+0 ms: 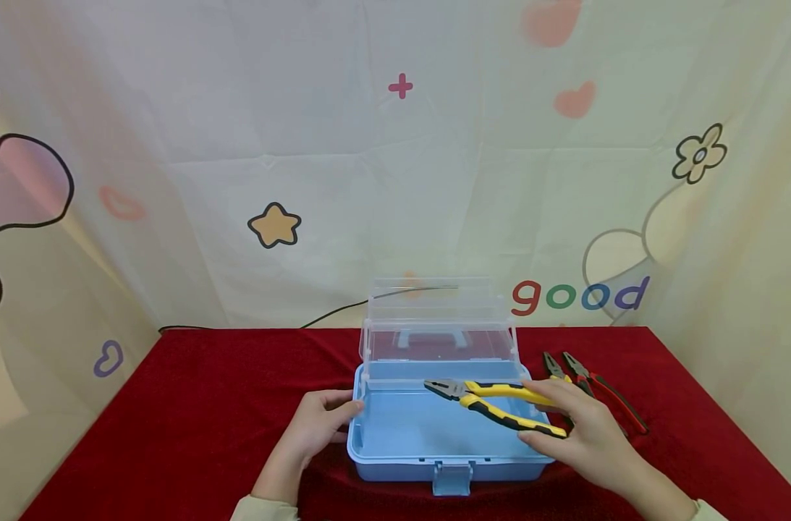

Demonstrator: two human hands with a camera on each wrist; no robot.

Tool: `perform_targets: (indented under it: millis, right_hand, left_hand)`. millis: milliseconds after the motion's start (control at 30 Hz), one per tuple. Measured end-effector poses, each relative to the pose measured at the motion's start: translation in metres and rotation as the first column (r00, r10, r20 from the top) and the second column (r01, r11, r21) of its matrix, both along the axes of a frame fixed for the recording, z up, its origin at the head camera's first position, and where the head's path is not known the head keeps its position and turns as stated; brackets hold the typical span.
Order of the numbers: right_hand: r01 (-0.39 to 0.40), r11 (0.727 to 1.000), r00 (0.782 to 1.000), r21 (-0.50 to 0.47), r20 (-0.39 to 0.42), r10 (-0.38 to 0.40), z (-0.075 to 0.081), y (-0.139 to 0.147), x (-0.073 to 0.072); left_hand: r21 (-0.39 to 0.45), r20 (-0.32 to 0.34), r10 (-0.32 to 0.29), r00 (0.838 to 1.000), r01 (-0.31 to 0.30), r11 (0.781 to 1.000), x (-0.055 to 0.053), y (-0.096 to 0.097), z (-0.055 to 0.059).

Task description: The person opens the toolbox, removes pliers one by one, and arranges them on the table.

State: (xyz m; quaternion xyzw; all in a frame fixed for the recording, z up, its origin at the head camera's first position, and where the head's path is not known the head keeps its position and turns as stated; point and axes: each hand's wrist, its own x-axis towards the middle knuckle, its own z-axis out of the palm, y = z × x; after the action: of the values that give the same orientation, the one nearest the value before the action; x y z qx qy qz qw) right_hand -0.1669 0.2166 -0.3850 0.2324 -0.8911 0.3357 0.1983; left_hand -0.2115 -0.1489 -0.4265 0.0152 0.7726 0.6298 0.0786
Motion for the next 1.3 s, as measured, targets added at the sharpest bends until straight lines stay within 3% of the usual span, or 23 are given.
perform_targets:
  millis: [267, 567, 833, 1300]
  right_hand:
    - [0.048, 0.999, 0.999, -0.021, -0.007, -0.048, -0.001, 0.003, 0.001]
    - [0.022, 0.997, 0.997, -0.073, -0.077, -0.027, -0.004, 0.009, -0.002]
    - [0.11, 0.993, 0.993, -0.05, -0.044, -0.112, -0.003, 0.012, -0.003]
    - [0.174, 0.984, 0.984, -0.047, -0.027, -0.176, -0.005, 0.018, -0.008]
  left_hand:
    - [0.001, -0.002, -0.002, 1.0, 0.002, 1.0, 0.0, 0.0, 0.0]
    - [0.001, 0.002, -0.002, 1.0, 0.002, 1.0, 0.001, 0.0, 0.001]
    - [-0.003, 0.001, 0.002, 1.0, -0.002, 1.0, 0.0, 0.0, 0.0]
    - [0.008, -0.002, -0.001, 1.0, 0.001, 1.0, -0.002, -0.001, -0.002]
